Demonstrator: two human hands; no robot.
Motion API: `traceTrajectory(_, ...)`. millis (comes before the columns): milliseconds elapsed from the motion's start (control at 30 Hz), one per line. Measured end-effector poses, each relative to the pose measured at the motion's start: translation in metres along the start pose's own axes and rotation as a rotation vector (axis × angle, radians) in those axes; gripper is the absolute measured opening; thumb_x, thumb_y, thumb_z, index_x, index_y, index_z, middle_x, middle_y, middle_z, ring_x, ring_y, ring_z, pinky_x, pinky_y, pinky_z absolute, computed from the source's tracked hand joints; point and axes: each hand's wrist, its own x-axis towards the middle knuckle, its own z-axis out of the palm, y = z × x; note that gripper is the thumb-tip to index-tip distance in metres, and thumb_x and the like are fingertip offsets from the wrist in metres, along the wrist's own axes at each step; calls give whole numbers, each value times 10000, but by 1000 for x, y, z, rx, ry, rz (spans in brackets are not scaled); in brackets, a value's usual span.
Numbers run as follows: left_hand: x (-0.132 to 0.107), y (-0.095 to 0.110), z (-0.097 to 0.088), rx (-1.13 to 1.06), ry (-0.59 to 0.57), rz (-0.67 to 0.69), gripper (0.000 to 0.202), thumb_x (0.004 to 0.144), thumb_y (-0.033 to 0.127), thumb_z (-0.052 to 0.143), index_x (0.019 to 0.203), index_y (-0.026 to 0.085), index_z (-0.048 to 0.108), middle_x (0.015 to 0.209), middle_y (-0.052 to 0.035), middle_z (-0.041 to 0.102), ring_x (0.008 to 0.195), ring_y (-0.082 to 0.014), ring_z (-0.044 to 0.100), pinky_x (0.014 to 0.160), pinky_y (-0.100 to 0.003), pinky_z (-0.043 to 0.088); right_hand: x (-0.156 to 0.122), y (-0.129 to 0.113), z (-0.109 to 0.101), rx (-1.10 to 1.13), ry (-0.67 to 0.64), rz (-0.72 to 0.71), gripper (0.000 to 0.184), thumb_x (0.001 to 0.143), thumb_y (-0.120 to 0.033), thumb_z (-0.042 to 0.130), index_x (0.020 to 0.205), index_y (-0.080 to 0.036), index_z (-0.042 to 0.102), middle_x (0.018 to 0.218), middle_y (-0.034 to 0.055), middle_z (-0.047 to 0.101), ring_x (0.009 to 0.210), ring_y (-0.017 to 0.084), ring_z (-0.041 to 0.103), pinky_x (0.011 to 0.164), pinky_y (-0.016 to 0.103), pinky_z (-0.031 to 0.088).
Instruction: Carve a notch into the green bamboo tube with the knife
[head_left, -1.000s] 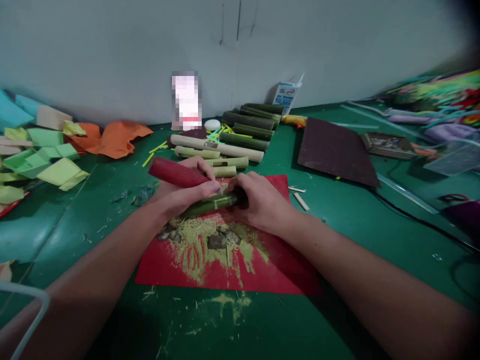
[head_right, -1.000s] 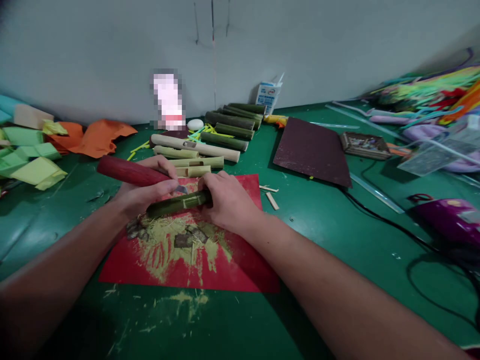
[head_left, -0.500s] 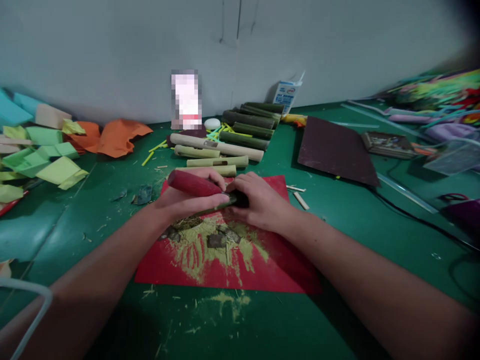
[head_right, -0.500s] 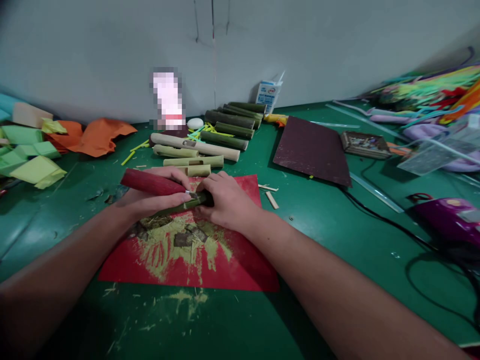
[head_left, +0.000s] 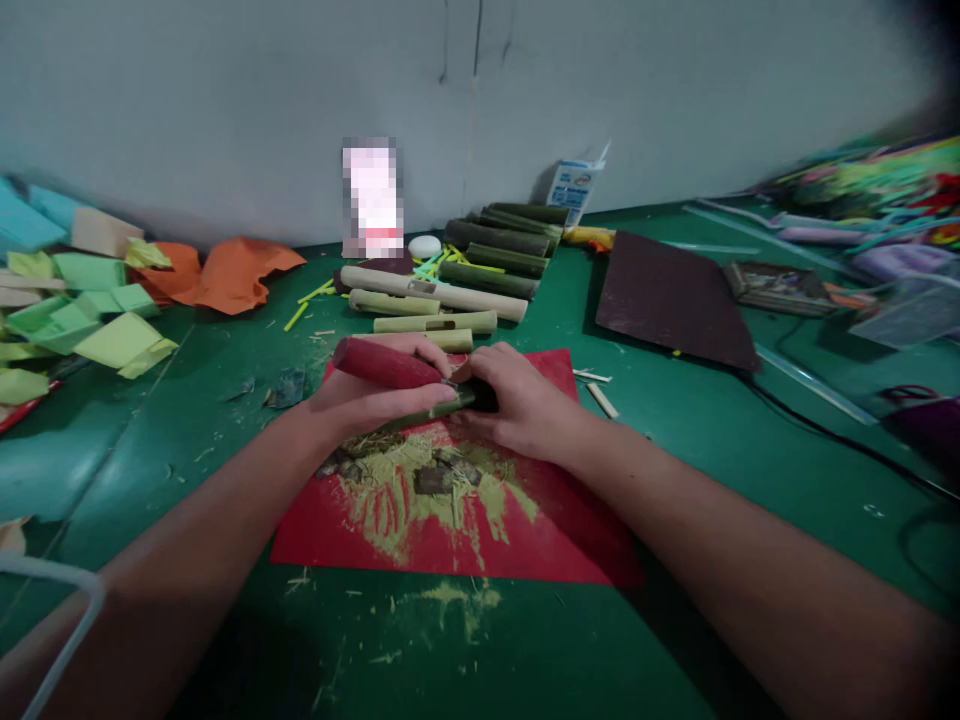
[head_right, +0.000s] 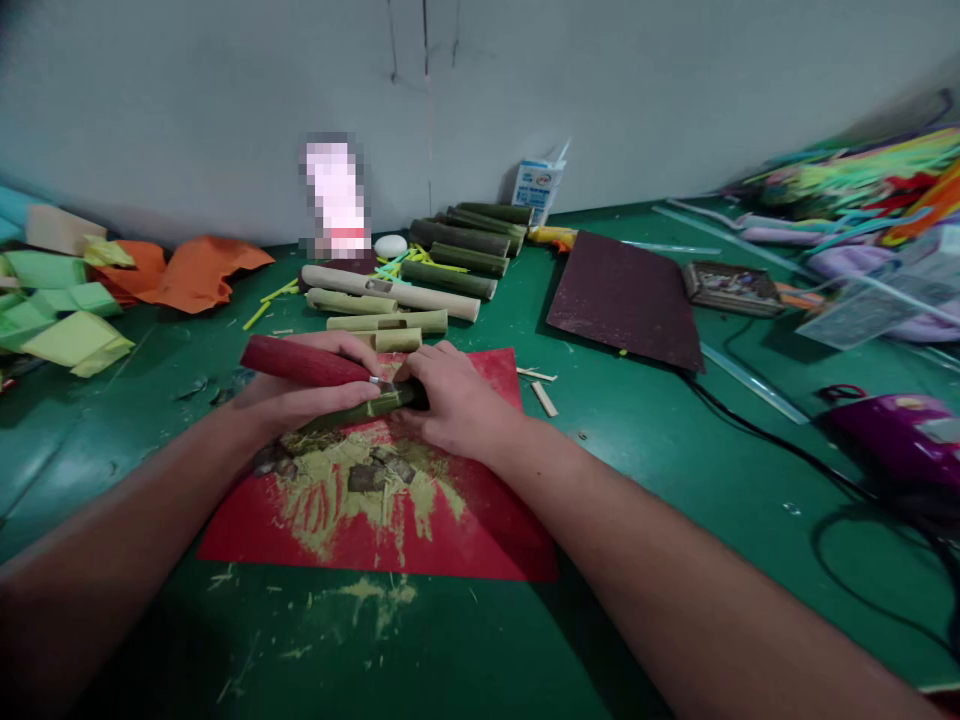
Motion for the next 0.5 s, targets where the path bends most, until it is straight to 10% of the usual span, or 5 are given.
traceTrajectory(500,-11,-9,-9,46,-66,148,287,882,462,697,1035,236,787,1005,-43,800,910,-222,734,855,-335,573,1,-3,-1,-2,-18,55,219,790,-202,769,965,-179,639,1010,88,656,960,244,520,822,359,397)
